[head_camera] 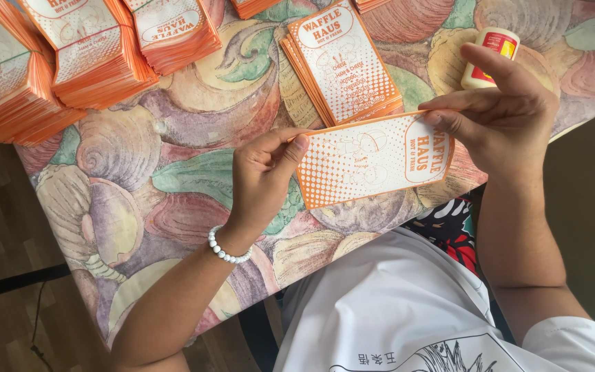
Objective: Applying glue to the edges of paper bags and folding them to complete assembly.
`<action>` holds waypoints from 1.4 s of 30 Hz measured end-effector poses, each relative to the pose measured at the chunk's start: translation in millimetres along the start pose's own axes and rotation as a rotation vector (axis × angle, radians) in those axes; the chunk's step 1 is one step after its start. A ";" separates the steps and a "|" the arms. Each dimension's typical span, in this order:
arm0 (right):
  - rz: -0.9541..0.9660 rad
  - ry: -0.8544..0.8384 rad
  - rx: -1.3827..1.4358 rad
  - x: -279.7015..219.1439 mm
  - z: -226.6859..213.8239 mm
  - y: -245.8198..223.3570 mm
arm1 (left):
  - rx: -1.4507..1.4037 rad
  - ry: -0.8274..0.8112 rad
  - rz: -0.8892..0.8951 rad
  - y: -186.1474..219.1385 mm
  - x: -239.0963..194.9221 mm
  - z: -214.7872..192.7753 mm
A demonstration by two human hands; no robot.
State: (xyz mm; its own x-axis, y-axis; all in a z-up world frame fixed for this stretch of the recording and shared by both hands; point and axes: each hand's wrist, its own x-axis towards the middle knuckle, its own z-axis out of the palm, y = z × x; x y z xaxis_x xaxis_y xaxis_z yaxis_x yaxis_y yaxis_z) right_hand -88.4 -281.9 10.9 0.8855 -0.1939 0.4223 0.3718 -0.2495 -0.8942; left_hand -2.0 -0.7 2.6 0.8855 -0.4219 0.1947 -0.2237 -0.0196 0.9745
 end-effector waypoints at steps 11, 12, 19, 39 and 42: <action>0.282 -0.217 -0.241 -5.8 8.9 24.6 | 0.637 -0.300 0.336 4.3 -42.7 -2.8; 0.208 -0.296 -0.417 -7.3 8.9 25.7 | 0.718 -0.460 0.462 1.2 -52.3 2.4; -0.379 -0.452 -0.755 -28.1 55.0 3.3 | 0.981 -0.643 0.380 -25.6 -78.2 8.1; -0.381 -0.394 -1.221 -40.3 -4.6 34.3 | 1.245 -0.770 0.476 -11.7 -72.3 -24.0; -0.415 -0.483 -0.835 -37.2 39.8 8.9 | 1.233 -0.761 0.456 -11.6 -72.9 -21.3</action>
State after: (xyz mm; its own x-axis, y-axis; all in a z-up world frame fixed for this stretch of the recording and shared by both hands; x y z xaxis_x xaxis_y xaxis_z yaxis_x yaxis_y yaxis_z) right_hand -106.9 -239.2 -18.7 0.8182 0.4101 0.4031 0.5238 -0.8206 -0.2284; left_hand -55.3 49.5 -20.6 0.3209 -0.9465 -0.0337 -0.9436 -0.3226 0.0740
